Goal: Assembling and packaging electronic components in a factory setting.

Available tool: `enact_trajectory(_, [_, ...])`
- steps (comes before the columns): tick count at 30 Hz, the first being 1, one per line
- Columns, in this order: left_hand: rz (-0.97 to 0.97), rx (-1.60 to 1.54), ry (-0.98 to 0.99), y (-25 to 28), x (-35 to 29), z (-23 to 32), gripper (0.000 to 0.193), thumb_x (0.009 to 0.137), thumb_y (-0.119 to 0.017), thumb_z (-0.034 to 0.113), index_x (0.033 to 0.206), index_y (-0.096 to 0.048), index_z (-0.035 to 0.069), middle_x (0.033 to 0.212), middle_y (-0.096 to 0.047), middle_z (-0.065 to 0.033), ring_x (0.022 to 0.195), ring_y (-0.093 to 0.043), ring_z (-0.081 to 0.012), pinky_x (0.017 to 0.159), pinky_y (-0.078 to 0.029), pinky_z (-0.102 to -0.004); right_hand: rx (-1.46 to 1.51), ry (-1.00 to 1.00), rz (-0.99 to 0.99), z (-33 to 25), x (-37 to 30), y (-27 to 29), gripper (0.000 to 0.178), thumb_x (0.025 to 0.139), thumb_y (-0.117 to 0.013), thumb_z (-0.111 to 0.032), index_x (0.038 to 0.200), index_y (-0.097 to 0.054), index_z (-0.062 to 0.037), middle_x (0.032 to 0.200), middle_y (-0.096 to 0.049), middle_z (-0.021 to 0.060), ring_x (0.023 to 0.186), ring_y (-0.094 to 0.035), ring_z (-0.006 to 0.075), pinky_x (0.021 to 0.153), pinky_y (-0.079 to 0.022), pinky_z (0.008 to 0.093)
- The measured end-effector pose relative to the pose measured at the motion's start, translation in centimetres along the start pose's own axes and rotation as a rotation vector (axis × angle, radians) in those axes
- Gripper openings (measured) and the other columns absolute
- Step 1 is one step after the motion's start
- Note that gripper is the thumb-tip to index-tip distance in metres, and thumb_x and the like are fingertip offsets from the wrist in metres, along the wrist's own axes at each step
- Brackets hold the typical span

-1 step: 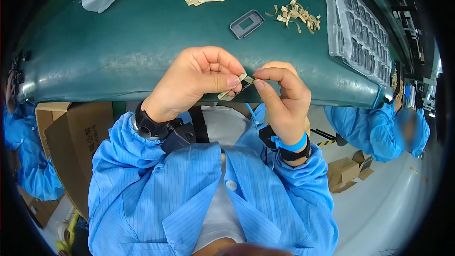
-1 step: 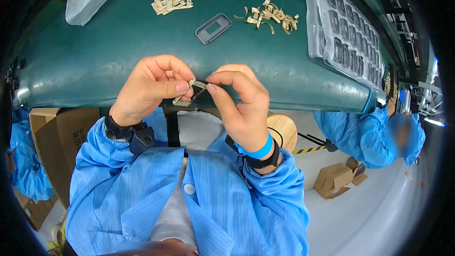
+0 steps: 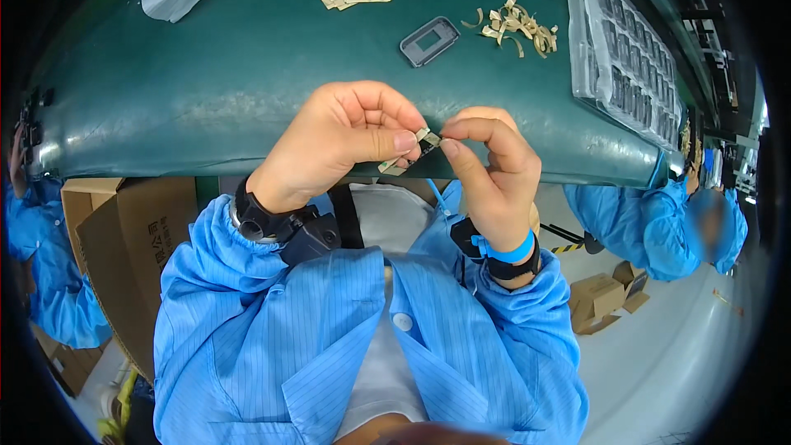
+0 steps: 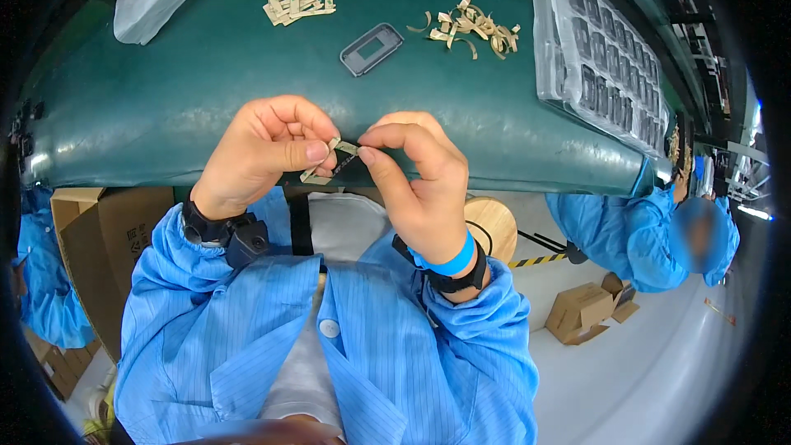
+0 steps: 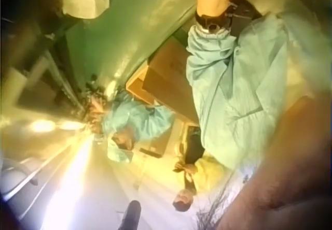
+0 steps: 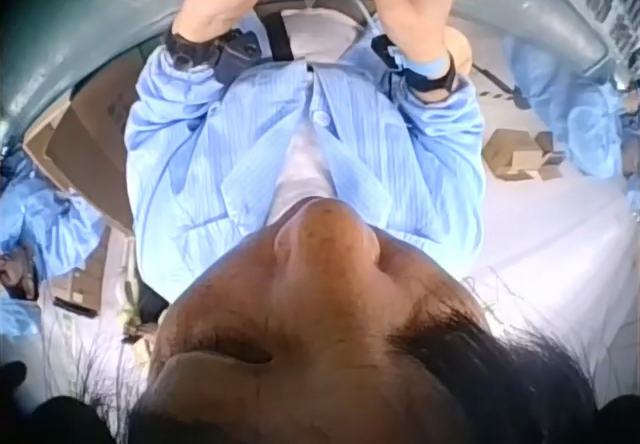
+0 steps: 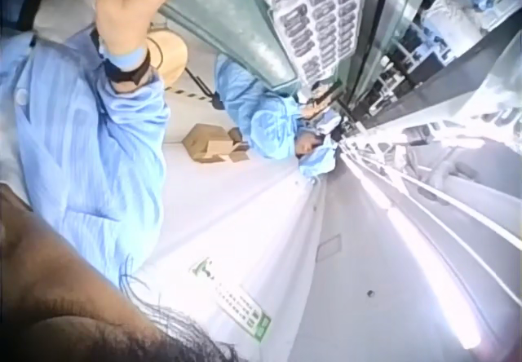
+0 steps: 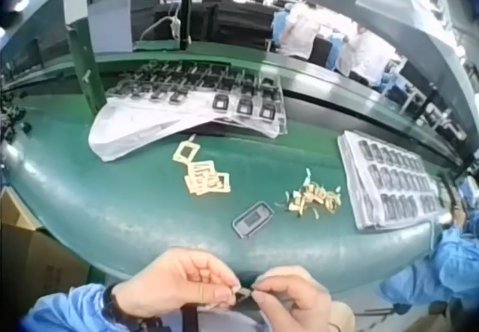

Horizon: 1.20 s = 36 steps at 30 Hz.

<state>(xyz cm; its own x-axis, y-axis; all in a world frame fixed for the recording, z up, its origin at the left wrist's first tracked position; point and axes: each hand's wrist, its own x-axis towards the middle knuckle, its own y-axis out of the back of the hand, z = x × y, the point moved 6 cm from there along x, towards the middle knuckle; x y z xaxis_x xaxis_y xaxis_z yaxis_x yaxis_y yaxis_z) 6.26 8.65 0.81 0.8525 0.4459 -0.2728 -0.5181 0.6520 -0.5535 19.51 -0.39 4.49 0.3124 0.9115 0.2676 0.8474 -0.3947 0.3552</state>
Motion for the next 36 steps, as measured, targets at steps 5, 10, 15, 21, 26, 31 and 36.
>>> enact_trajectory(5, [-0.002, -0.004, 0.03, 0.3, 0.3, -0.2, 0.012, 0.085, -0.063, 0.002, 0.096, -0.06, -0.002, 0.082, -0.066, -0.0087, 0.075, -0.064, -0.0137, 0.068, -0.053, -0.0243, -0.075, 0.034, -0.03, -0.3, 0.4, -0.3, 0.01, 0.075, -0.066, 0.004, 0.083, -0.061, -0.0008, 0.085, -0.061, 0.0104, 0.076, -0.059, 0.0213, 0.068, -0.047, 0.0289])
enact_trajectory(10, [-0.007, -0.003, 0.045, 0.3, 0.4, -0.6, 0.012, 0.085, -0.063, 0.002, 0.096, -0.06, -0.003, 0.081, -0.065, -0.0085, 0.075, -0.063, -0.0129, 0.067, -0.051, -0.0237, -0.087, 0.021, -0.029, -0.3, 0.3, -0.2, 0.01, 0.075, -0.066, 0.004, 0.082, -0.061, -0.0008, 0.083, -0.06, 0.011, 0.073, -0.059, 0.0215, 0.066, -0.047, 0.0293])
enact_trajectory(15, [-0.002, 0.01, 0.08, 0.0, 0.5, -0.7, 0.011, 0.086, -0.062, 0.003, 0.095, -0.06, -0.003, 0.08, -0.064, -0.008, 0.074, -0.062, -0.0122, 0.067, -0.05, -0.0236, -0.091, -0.004, -0.019, -0.1, 0.2, 0.1, 0.01, 0.075, -0.066, 0.004, 0.082, -0.06, -0.0004, 0.082, -0.061, 0.011, 0.072, -0.059, 0.0217, 0.064, -0.047, 0.0292])
enact_trajectory(21, [-0.057, -0.011, 0.076, -0.1, 0.7, -1.0, 0.009, 0.086, -0.062, 0.005, 0.091, -0.059, -0.002, 0.081, -0.065, -0.0081, 0.071, -0.06, -0.0116, 0.066, -0.048, -0.0231, -0.112, 0.072, 0.012, -0.2, 0.1, 0.5, 0.012, 0.074, -0.067, 0.004, 0.084, -0.062, -0.0003, 0.082, -0.061, 0.0111, 0.071, -0.06, 0.0212, 0.064, -0.047, 0.0284])
enact_trajectory(26, [-0.061, -0.056, 0.062, 0.2, 0.9, -1.4, 0.01, 0.087, -0.061, 0.006, 0.093, -0.059, -0.002, 0.087, -0.065, -0.0102, 0.076, -0.061, -0.0122, 0.071, -0.05, -0.024, -0.108, 0.014, 0.074, -0.6, 0.1, 1.1, 0.014, 0.073, -0.067, 0.006, 0.085, -0.063, -0.0002, 0.086, -0.06, 0.0118, 0.073, -0.06, 0.0215, 0.065, -0.047, 0.0282])
enact_trajectory(31, [-0.058, -0.021, 0.058, 0.0, 0.9, -1.4, 0.01, 0.087, -0.061, 0.006, 0.093, -0.059, -0.002, 0.092, -0.066, -0.012, 0.079, -0.062, -0.0127, 0.073, -0.051, -0.0246, -0.205, 0.103, 0.023, -1.2, 0.2, 1.0, 0.015, 0.073, -0.066, 0.007, 0.085, -0.062, -0.001, 0.085, -0.058, 0.0112, 0.073, -0.059, 0.0223, 0.064, -0.047, 0.0294])
enact_trajectory(36, [-0.052, 0.006, 0.048, -0.2, 0.8, -1.2, 0.01, 0.087, -0.062, 0.007, 0.092, -0.059, -0.001, 0.095, -0.065, -0.013, 0.08, -0.063, -0.0127, 0.075, -0.051, -0.0248, -0.294, 0.168, 0.015, -1.3, 0.1, 0.8, 0.017, 0.069, -0.068, 0.005, 0.083, -0.062, -0.0031, 0.084, -0.058, 0.0096, 0.074, -0.057, 0.0252, 0.065, -0.045, 0.0334])
